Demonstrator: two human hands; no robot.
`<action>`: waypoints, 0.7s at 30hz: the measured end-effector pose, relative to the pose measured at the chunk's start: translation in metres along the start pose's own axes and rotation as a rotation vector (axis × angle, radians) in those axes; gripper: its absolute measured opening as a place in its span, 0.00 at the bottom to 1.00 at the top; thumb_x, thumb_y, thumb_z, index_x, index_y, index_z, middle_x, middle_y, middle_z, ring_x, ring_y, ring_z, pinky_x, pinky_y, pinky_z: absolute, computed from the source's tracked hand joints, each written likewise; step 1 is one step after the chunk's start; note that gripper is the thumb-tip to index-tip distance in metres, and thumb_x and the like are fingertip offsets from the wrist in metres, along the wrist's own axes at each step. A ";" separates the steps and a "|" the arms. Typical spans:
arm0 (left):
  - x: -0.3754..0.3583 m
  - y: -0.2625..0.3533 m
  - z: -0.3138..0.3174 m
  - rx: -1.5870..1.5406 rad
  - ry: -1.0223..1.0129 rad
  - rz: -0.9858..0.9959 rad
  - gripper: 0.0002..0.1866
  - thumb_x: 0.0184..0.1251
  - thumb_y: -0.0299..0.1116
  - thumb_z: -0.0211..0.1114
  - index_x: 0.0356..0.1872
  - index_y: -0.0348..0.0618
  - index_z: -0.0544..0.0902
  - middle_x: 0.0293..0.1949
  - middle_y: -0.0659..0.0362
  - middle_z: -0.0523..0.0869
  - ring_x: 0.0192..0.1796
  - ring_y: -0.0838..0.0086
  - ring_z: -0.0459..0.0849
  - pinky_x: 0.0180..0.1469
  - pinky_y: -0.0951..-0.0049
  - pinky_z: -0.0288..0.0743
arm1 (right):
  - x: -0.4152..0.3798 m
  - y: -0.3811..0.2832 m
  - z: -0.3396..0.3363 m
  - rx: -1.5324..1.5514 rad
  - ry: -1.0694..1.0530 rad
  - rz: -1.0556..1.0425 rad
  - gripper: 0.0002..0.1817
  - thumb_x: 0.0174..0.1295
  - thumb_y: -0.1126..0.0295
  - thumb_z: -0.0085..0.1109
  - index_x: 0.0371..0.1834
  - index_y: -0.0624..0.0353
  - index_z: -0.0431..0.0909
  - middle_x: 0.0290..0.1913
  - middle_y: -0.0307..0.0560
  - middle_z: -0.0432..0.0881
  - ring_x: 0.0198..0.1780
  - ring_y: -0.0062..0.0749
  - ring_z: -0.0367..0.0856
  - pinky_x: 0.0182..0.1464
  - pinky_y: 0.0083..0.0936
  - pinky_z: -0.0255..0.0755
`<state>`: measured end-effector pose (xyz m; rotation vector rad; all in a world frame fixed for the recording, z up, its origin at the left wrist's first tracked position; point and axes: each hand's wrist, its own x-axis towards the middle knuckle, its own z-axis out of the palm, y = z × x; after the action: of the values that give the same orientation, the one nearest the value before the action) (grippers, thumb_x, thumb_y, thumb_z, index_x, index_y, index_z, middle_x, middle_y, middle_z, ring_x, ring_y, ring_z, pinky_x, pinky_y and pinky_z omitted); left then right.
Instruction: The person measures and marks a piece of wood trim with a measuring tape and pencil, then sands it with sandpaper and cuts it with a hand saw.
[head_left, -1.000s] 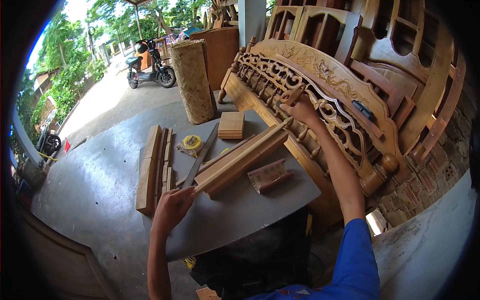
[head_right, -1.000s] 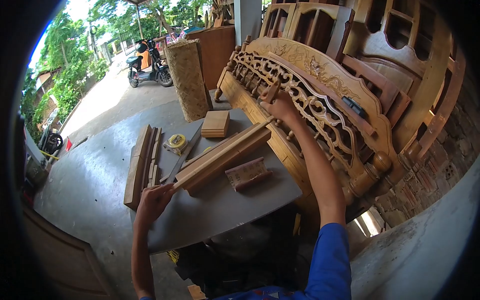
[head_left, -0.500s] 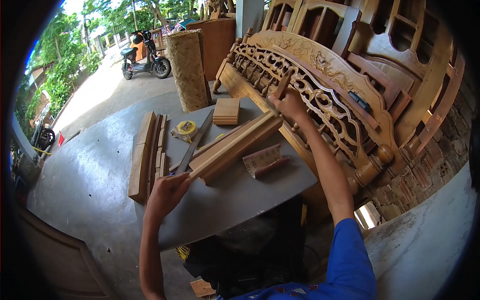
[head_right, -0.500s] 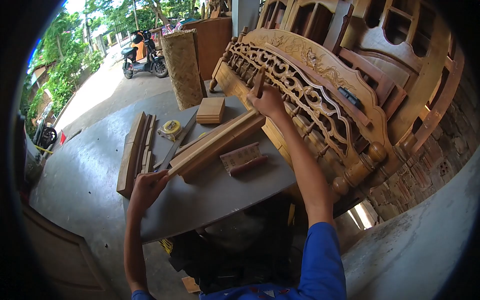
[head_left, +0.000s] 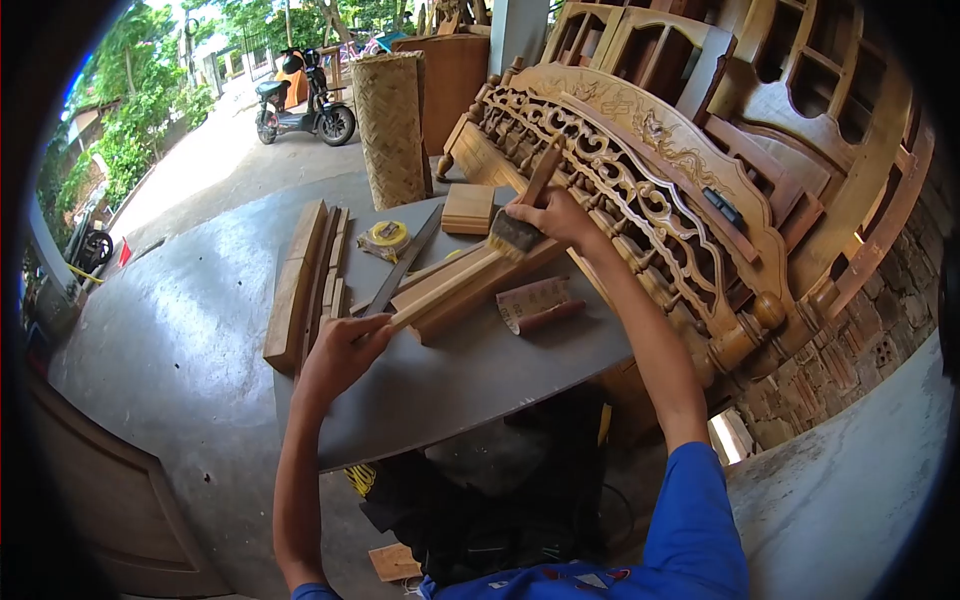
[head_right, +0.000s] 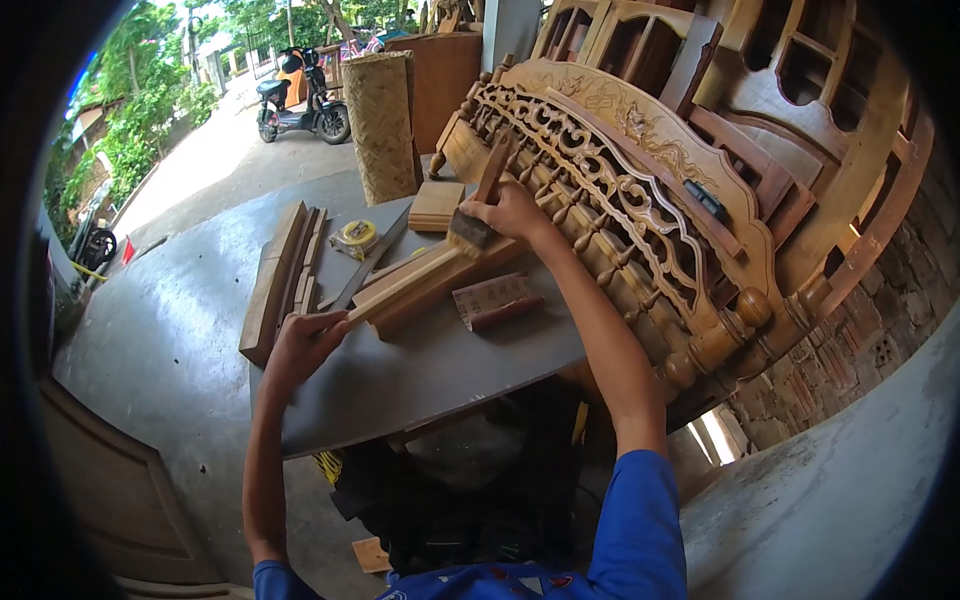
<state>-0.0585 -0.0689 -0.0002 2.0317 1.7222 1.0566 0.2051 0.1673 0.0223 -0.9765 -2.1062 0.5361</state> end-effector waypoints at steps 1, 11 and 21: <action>0.000 -0.003 0.002 -0.059 0.026 0.003 0.12 0.59 0.32 0.62 0.40 0.35 0.82 0.23 0.45 0.81 0.22 0.71 0.78 0.33 0.71 0.73 | 0.001 -0.004 -0.002 -0.114 0.026 0.045 0.15 0.53 0.56 0.57 0.29 0.57 0.81 0.29 0.52 0.82 0.38 0.46 0.81 0.42 0.36 0.74; -0.003 -0.003 0.002 -0.032 -0.009 -0.037 0.13 0.60 0.34 0.62 0.41 0.37 0.82 0.21 0.47 0.80 0.20 0.73 0.73 0.31 0.71 0.71 | 0.013 0.036 -0.006 -0.249 0.163 0.184 0.19 0.51 0.52 0.61 0.31 0.58 0.82 0.31 0.55 0.82 0.38 0.48 0.81 0.41 0.35 0.73; 0.000 -0.005 0.001 -0.027 0.002 -0.004 0.12 0.61 0.32 0.60 0.41 0.35 0.82 0.21 0.48 0.78 0.20 0.77 0.72 0.29 0.73 0.69 | 0.002 0.036 -0.025 0.396 0.113 0.100 0.13 0.56 0.64 0.60 0.41 0.58 0.81 0.36 0.52 0.83 0.39 0.39 0.82 0.43 0.28 0.73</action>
<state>-0.0617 -0.0670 -0.0044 2.0106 1.7028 1.0754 0.2408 0.1927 0.0165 -0.8611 -1.7671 0.8882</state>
